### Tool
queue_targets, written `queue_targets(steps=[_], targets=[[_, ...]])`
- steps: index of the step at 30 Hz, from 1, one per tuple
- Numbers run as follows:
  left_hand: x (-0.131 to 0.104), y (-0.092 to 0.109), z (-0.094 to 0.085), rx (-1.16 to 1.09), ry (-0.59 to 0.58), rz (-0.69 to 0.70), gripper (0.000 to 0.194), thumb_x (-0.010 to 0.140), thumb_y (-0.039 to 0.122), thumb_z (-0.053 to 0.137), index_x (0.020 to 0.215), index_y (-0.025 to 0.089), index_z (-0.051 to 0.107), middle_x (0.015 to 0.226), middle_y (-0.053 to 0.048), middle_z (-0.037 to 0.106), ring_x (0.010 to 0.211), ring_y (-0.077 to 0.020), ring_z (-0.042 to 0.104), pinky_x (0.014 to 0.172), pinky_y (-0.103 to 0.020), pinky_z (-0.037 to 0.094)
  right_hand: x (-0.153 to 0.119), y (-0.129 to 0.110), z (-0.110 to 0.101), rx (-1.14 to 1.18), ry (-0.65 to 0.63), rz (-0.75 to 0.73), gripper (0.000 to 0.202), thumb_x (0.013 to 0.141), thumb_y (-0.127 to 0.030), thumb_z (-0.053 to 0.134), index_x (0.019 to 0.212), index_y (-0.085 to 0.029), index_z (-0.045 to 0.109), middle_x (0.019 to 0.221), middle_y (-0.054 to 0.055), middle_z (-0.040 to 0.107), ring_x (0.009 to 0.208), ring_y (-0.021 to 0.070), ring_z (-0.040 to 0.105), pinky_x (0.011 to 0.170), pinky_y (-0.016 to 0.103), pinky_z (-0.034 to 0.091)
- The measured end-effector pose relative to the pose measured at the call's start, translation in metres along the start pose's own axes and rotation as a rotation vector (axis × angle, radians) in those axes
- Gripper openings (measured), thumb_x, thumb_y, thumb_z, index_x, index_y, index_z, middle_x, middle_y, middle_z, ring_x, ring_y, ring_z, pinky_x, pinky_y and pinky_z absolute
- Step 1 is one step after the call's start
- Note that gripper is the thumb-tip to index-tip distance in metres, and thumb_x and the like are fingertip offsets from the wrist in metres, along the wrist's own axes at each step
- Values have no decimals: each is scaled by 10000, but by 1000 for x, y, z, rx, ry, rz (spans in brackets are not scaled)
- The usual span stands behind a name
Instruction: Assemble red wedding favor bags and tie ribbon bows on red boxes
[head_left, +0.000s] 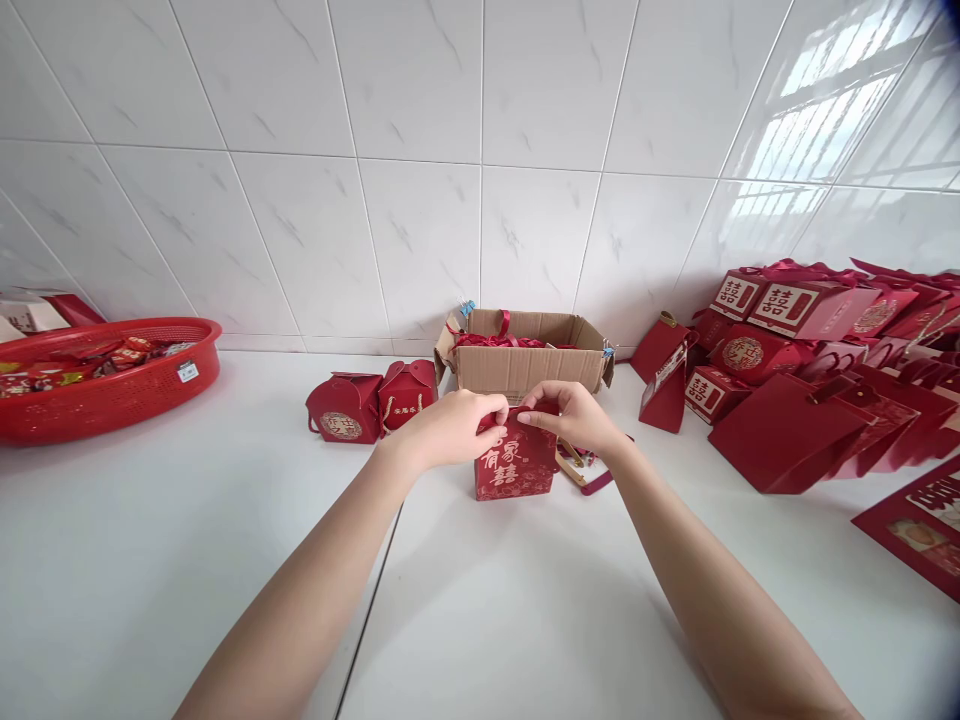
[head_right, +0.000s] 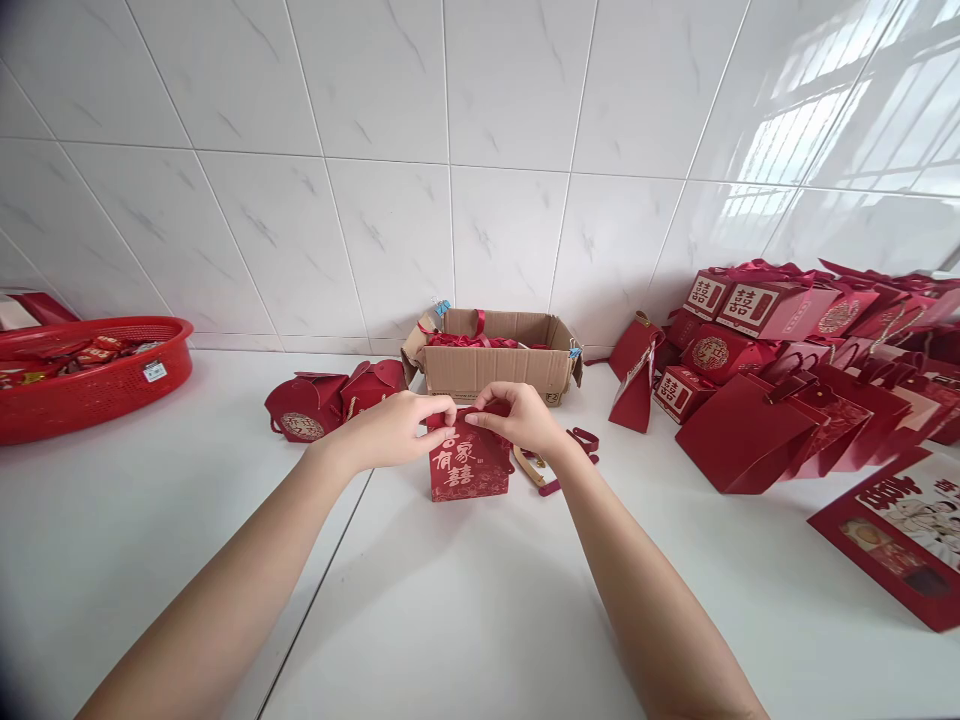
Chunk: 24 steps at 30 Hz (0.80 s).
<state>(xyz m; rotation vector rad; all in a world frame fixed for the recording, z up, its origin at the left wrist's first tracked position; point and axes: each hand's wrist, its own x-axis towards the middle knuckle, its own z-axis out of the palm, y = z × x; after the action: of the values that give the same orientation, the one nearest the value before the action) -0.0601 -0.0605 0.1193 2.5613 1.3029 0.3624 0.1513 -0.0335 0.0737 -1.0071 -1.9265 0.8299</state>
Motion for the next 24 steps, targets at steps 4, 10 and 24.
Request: queue_targets(steps=[4,10,24], targets=[[4,1,7,70,46,-9,192,824,406,520,782,226,469,674,18,584,560,-144,506,475,-243,282,2,2,7,-125,111,-83,258,756,-384,652,774,-205,466,704,-35,537,630,110,448,584,248,371],[23,16,46,215,321,-271,532,762,603,570,1009,166,395,738,-49,615,702,-282,652,518,-298,373,3,4,11,-142,128,-80,263,756,-378,637,783,-215,433,683,-41,511,622,118,433,580,248,352],[6,7,9,173,66,-399,484,750,526,565,1064,184,427,776,-64,662,689,-257,650,521,-281,374,2,3,13,-120,81,-140,275,796,-421,581,838,-229,389,721,-41,472,629,116,411,581,242,326]])
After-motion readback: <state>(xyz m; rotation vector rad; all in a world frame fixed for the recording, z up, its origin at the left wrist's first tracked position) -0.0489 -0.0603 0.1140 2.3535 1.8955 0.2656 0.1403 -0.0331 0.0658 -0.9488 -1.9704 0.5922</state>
